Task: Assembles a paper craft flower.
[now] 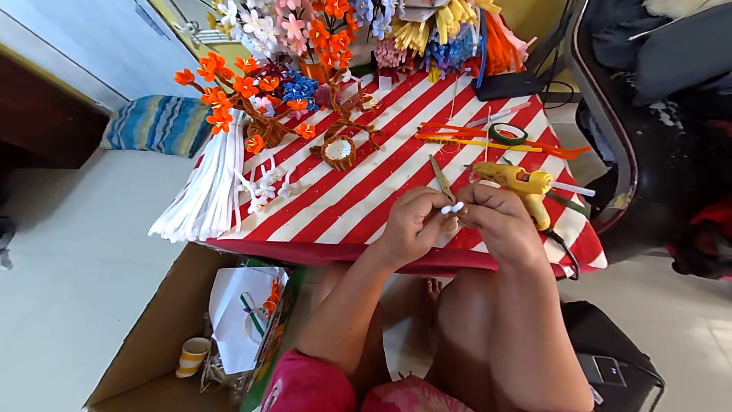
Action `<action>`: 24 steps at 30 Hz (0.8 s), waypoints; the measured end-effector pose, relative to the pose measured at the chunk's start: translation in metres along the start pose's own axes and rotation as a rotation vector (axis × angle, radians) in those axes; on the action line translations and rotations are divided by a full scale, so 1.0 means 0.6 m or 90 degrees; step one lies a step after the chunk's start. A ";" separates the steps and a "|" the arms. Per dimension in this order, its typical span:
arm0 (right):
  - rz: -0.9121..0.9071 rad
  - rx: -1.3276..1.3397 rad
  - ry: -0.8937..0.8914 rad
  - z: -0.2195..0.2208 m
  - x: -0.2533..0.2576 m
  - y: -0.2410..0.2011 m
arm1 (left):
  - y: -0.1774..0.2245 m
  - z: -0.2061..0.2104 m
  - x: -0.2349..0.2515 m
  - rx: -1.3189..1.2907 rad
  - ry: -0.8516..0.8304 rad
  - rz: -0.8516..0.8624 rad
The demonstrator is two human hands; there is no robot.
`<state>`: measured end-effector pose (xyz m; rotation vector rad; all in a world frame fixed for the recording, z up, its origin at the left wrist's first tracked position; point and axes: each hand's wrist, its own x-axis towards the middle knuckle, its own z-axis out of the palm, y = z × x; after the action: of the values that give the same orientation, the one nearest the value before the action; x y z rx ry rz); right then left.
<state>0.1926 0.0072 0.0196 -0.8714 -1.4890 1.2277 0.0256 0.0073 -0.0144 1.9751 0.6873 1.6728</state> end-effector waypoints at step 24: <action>-0.199 -0.137 -0.021 -0.017 0.004 0.016 | 0.021 -0.009 0.012 -0.412 -0.012 -0.437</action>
<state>0.2013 0.0143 0.0107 -0.7245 -1.7323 0.8669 0.0221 0.0021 0.0000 1.1229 0.6131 1.2292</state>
